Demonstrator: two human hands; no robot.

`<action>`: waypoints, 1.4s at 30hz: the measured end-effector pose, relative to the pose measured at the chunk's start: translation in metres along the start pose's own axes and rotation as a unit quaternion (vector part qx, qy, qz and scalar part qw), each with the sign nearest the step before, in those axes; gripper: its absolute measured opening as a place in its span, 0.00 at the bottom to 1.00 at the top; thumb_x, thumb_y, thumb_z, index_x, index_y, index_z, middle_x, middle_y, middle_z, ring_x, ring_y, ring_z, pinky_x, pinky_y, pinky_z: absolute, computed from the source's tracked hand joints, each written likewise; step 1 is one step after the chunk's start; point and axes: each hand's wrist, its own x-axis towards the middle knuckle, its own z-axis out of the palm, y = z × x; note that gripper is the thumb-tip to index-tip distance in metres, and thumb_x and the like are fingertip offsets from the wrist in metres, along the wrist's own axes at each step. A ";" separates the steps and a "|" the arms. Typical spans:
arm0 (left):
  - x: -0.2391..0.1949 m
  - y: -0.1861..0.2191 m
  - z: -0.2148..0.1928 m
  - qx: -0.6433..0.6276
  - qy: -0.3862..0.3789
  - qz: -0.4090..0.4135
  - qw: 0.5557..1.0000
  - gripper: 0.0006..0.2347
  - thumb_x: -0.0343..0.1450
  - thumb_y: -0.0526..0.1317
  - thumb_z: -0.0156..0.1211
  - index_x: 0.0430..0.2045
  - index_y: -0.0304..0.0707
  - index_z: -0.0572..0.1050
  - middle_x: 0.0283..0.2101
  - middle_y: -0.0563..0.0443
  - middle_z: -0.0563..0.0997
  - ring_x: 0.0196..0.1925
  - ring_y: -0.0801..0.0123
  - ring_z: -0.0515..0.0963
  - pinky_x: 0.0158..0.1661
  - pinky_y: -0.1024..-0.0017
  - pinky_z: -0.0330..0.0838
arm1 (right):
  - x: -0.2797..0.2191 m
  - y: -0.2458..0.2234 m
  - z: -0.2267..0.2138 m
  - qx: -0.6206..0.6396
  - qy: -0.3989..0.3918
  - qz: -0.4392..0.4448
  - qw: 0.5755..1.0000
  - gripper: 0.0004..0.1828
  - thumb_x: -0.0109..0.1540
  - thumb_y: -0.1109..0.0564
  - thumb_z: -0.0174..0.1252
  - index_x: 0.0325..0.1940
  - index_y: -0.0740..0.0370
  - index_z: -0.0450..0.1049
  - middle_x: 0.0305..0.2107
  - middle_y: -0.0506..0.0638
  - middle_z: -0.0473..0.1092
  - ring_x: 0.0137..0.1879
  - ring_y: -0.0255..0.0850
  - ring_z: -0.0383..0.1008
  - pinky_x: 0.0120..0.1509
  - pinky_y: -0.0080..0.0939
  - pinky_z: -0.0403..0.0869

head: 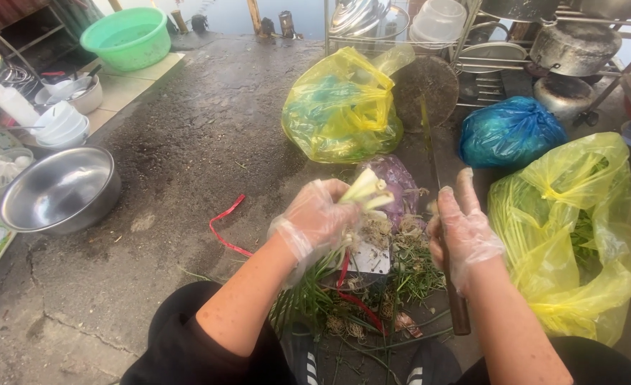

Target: The person sits on the ground and trims the root ends of green onions using a large knife. They gather the trimmed onions into a neat bunch, align the stems, and hold them together while continuing to trim additional stalks.

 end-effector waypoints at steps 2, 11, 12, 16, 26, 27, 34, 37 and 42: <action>0.011 -0.012 0.000 0.000 0.022 -0.004 1.000 0.13 0.63 0.36 0.57 0.38 0.27 0.74 0.29 0.41 0.79 0.29 0.63 0.78 0.38 0.66 0.75 | 0.007 0.009 -0.004 0.001 -0.015 -0.015 1.000 0.28 0.66 0.43 0.39 0.70 0.35 0.47 0.17 0.48 0.57 0.12 0.35 0.53 0.13 0.30 0.59; 0.020 -0.019 0.009 -0.076 0.009 -0.057 0.995 0.11 0.62 0.35 0.60 0.36 0.30 0.76 0.35 0.38 0.78 0.21 0.69 0.75 0.17 0.81 0.73 | -0.016 0.007 0.010 -0.003 -0.264 -0.128 0.956 0.33 0.64 0.45 0.39 0.71 0.53 0.44 0.13 0.44 0.59 0.09 0.29 0.56 0.11 0.27 0.63; 0.017 -0.013 0.007 -0.081 -0.001 -0.062 0.995 0.12 0.62 0.33 0.58 0.37 0.28 0.75 0.36 0.37 0.77 0.20 0.71 0.74 0.17 0.81 0.72 | -0.013 0.009 0.009 -0.008 -0.253 -0.117 0.960 0.31 0.63 0.46 0.41 0.69 0.56 0.49 0.13 0.45 0.59 0.08 0.30 0.57 0.11 0.29 0.63; 0.023 -0.027 0.005 -0.143 0.015 -0.049 0.988 0.17 0.58 0.34 0.63 0.38 0.23 0.73 0.42 0.35 0.76 0.11 0.77 0.71 0.10 0.84 0.68 | 0.008 0.019 0.005 0.001 -0.188 -0.042 0.981 0.26 0.66 0.40 0.42 0.40 0.66 0.71 0.08 0.47 0.59 0.07 0.37 0.58 0.08 0.34 0.60; 0.016 -0.020 -0.017 -0.097 0.028 -0.101 0.990 0.17 0.65 0.39 0.59 0.43 0.26 0.72 0.30 0.39 0.77 0.07 0.78 0.67 0.10 0.86 0.63 | 0.009 0.017 -0.010 0.027 -0.115 -0.045 0.992 0.37 0.67 0.30 0.28 0.21 0.60 0.63 0.03 0.47 0.54 0.07 0.41 0.56 0.12 0.38 0.59; 0.013 -0.019 -0.022 0.029 0.043 -0.076 0.996 0.18 0.62 0.44 0.60 0.41 0.30 0.75 0.33 0.38 0.79 0.24 0.65 0.74 0.25 0.74 0.69 | 0.009 0.017 -0.011 0.038 -0.101 -0.052 0.993 0.36 0.67 0.31 0.30 0.21 0.60 0.63 0.03 0.48 0.54 0.07 0.41 0.56 0.13 0.38 0.59; 0.036 -0.036 -0.031 0.136 -0.054 -0.176 0.974 0.08 0.69 0.45 0.58 0.25 0.42 0.71 0.23 0.56 0.68 0.17 0.77 0.59 0.18 0.79 0.55 | -0.010 -0.003 -0.012 0.110 -0.131 0.010 0.985 0.25 0.66 0.38 0.32 0.57 0.48 0.66 0.13 0.43 0.57 0.10 0.33 0.49 0.15 0.34 0.52; 0.052 -0.053 -0.030 0.184 -0.113 -0.091 0.972 0.21 0.64 0.60 0.55 0.11 0.48 0.59 0.13 0.61 0.61 0.13 0.79 0.55 0.15 0.76 0.49 | -0.014 -0.002 -0.011 0.128 -0.240 -0.009 0.962 0.26 0.65 0.36 0.34 0.53 0.54 0.65 0.13 0.41 0.61 0.10 0.30 0.53 0.13 0.30 0.57; 0.039 -0.044 -0.010 0.053 -0.102 -0.139 0.984 0.18 0.63 0.54 0.57 0.30 0.37 0.73 0.26 0.47 0.75 0.20 0.68 0.69 0.24 0.73 0.64 | -0.005 0.021 0.001 0.049 -0.279 -0.013 0.959 0.37 0.66 0.32 0.29 0.16 0.60 0.61 0.04 0.47 0.55 0.08 0.39 0.55 0.14 0.38 0.60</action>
